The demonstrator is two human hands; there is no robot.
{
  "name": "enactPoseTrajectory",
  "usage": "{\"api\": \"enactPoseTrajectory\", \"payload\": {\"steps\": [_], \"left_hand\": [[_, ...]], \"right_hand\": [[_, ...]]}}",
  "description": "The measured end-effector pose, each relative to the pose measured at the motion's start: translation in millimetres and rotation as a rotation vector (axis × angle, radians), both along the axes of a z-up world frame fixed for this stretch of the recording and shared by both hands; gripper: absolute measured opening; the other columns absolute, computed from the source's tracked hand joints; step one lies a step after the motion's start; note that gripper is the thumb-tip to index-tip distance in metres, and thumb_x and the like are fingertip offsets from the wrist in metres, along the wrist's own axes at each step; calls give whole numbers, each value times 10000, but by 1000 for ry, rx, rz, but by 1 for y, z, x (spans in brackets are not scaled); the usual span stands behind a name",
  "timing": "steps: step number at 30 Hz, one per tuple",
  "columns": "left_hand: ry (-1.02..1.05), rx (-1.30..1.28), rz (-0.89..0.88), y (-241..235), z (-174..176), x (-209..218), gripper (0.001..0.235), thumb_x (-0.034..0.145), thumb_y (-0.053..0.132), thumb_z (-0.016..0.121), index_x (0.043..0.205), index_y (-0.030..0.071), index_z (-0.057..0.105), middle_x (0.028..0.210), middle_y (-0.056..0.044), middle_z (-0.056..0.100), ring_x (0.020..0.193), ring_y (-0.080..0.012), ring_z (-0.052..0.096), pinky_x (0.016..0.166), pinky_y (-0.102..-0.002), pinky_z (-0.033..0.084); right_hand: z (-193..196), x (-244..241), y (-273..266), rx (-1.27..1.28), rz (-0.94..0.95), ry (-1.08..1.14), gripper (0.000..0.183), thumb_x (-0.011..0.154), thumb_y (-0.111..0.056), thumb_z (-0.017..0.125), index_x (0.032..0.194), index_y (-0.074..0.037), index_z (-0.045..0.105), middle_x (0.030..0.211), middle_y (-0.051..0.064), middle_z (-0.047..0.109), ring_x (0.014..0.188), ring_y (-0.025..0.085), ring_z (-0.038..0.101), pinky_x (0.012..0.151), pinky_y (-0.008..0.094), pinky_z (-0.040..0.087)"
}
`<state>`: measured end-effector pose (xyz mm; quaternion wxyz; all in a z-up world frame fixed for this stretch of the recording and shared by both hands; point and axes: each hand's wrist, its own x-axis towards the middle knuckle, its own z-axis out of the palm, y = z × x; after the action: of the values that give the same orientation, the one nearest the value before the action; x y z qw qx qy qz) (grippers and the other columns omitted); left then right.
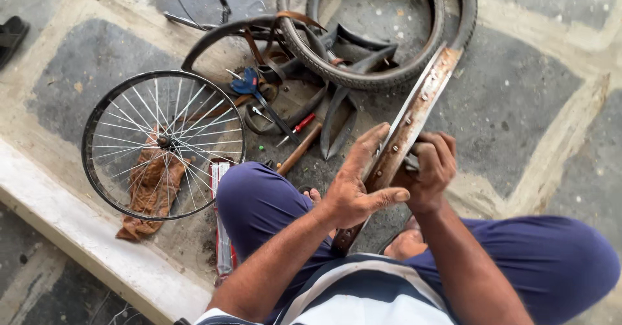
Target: The person sits on the ground and works on a bicycle wheel, using a tool to adjust the spokes. They then remove the tire from the rim and hold the rim to clean or scrape its surface with a small tool.
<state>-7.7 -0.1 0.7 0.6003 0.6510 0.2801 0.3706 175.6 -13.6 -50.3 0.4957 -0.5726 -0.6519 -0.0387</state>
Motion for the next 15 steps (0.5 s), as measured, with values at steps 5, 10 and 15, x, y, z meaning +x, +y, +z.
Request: {"api": "enactPoseTrajectory", "payload": {"steps": [5,10,15], "left_hand": [[69,102,16,-1,1,-2,1047,900,513,787,1688,72,256,1724,-207,272,1638,-357,298,1349,-486,321],[72,99,18,0,1,-1,1064,882,538,790,1687,81,264,1725,-211,270,1632,-358,301,1335,-487,321],[73,52,0,2,7,0,1058,891,572,776,1677,77,270,1739,-219,235,1640,-372,281,1325,-500,326]], "right_hand": [[-13,9,-9,-146,189,273,225,887,-78,751,1054,-13,614,1095,135,701,995,216,686,859,310,570],[-22,25,-13,-530,608,1177,321,1039,-17,630,1358,18,627,1254,111,696,1144,176,621,985,321,531],[-10,43,-4,-637,863,1220,557,925,11,627,1465,6,489,1365,125,622,1304,227,592,1099,408,508]]}}
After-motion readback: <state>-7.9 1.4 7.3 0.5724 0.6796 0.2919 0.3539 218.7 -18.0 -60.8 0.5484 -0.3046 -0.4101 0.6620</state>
